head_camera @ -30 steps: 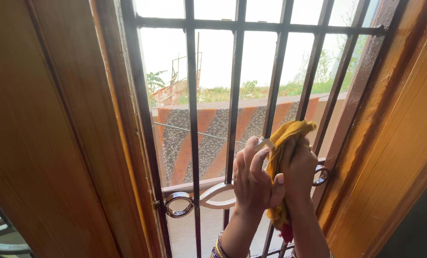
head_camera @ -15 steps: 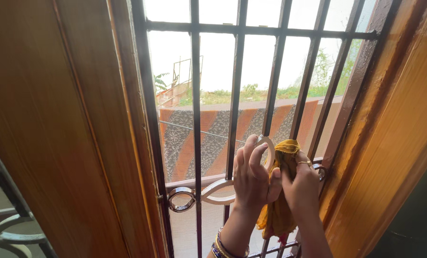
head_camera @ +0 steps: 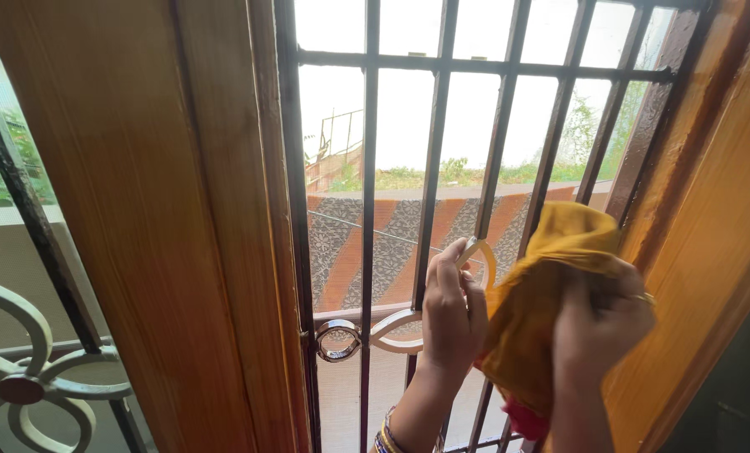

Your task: The person wipes the metal bars of a window grill using a yellow cloth, moving the cloth up and down the vertical and decorative elements of the frame.

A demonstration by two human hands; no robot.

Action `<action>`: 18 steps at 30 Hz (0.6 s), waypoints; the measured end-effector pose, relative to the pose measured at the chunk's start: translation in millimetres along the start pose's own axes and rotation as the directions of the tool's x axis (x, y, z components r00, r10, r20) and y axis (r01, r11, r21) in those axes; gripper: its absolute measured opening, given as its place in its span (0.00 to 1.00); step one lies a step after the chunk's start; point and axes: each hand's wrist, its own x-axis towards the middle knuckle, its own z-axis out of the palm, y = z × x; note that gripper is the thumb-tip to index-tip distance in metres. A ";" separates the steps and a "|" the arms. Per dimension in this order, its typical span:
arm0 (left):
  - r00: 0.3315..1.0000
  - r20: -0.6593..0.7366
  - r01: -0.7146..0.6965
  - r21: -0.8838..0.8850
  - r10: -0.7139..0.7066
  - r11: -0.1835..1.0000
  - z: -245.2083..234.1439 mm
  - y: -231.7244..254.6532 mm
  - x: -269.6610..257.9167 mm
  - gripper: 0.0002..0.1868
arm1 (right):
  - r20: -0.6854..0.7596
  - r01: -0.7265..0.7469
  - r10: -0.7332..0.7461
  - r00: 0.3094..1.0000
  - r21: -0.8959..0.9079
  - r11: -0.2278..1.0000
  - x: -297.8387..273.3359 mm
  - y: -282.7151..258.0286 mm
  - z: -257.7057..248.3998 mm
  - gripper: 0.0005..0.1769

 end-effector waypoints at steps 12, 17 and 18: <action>0.992 0.104 0.093 -0.268 -0.067 0.959 -28.6 37.2 9.4 0.26 | 0.189 0.209 -0.160 0.969 -0.279 0.937 50.9 -62.8 103.8 0.10; 0.989 0.133 0.090 -0.257 -0.057 0.962 -32.6 43.1 14.0 0.30 | 0.074 0.289 -0.280 0.957 -0.186 0.939 120.6 -80.5 141.1 0.10; 0.986 0.144 0.112 -0.242 -0.078 0.964 -32.4 41.3 13.8 0.30 | 0.057 0.264 -0.258 0.965 -0.150 0.953 124.3 -80.6 145.4 0.09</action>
